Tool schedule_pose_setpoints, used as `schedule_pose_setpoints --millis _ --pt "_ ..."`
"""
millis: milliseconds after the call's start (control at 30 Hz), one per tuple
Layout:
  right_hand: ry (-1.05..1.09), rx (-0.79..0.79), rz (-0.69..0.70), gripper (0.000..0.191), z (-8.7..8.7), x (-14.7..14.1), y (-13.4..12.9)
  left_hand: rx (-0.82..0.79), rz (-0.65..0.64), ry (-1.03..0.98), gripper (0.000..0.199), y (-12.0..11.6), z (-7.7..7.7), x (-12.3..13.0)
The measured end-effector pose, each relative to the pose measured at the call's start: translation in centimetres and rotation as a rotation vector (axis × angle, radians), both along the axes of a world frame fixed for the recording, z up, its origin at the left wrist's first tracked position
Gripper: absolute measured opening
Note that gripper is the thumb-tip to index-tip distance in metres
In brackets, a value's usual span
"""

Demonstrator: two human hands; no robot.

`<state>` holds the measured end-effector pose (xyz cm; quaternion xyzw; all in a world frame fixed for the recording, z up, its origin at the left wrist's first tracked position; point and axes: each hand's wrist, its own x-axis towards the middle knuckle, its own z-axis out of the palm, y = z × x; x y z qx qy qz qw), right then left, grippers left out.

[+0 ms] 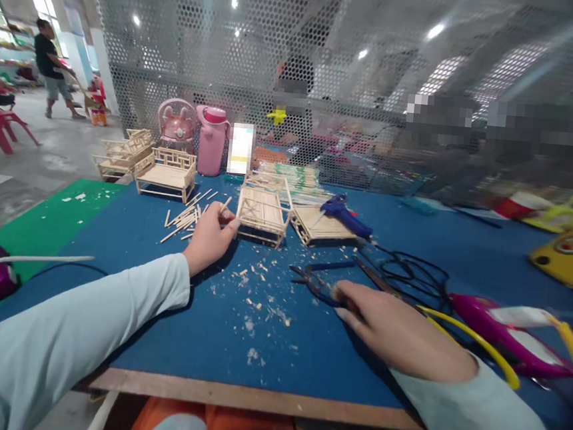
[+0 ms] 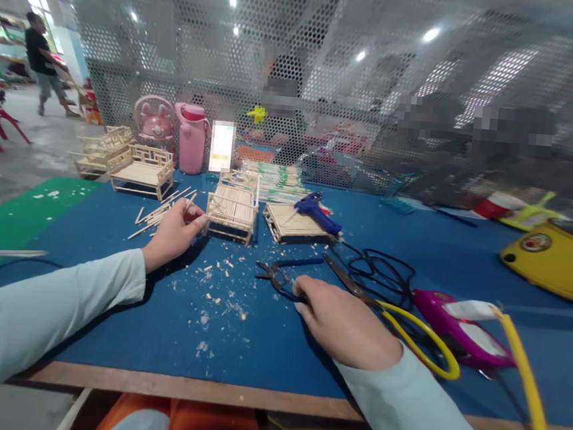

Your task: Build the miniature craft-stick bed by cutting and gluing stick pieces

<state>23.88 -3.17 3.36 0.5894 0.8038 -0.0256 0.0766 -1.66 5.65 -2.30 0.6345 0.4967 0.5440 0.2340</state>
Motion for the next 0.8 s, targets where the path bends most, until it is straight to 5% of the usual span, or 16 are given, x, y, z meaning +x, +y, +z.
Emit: schedule_pose_setpoints --millis 200,333,500,600,800 --pt "0.123 0.152 0.005 0.021 -1.0 0.2 -0.1 0.084 0.116 -0.117 0.017 -0.8 0.8 0.0" --pt "0.533 0.257 -0.074 0.018 -0.4 0.0 -0.3 0.109 0.010 -0.200 0.016 -2.8 1.6 0.4" --pt "1.351 -0.102 -0.282 0.026 1.4 -2.5 -1.1 -0.059 -0.306 -0.216 0.016 -6.0 2.2 1.9" --pt "1.662 -0.342 -0.315 0.032 1.7 -4.8 -1.4 -0.094 -0.399 -0.201 0.020 -7.0 2.1 2.5" --pt "1.907 -0.427 -0.290 0.020 0.2 -7.9 -1.6 -0.066 -0.278 -0.249 0.027 -7.8 1.9 2.5"
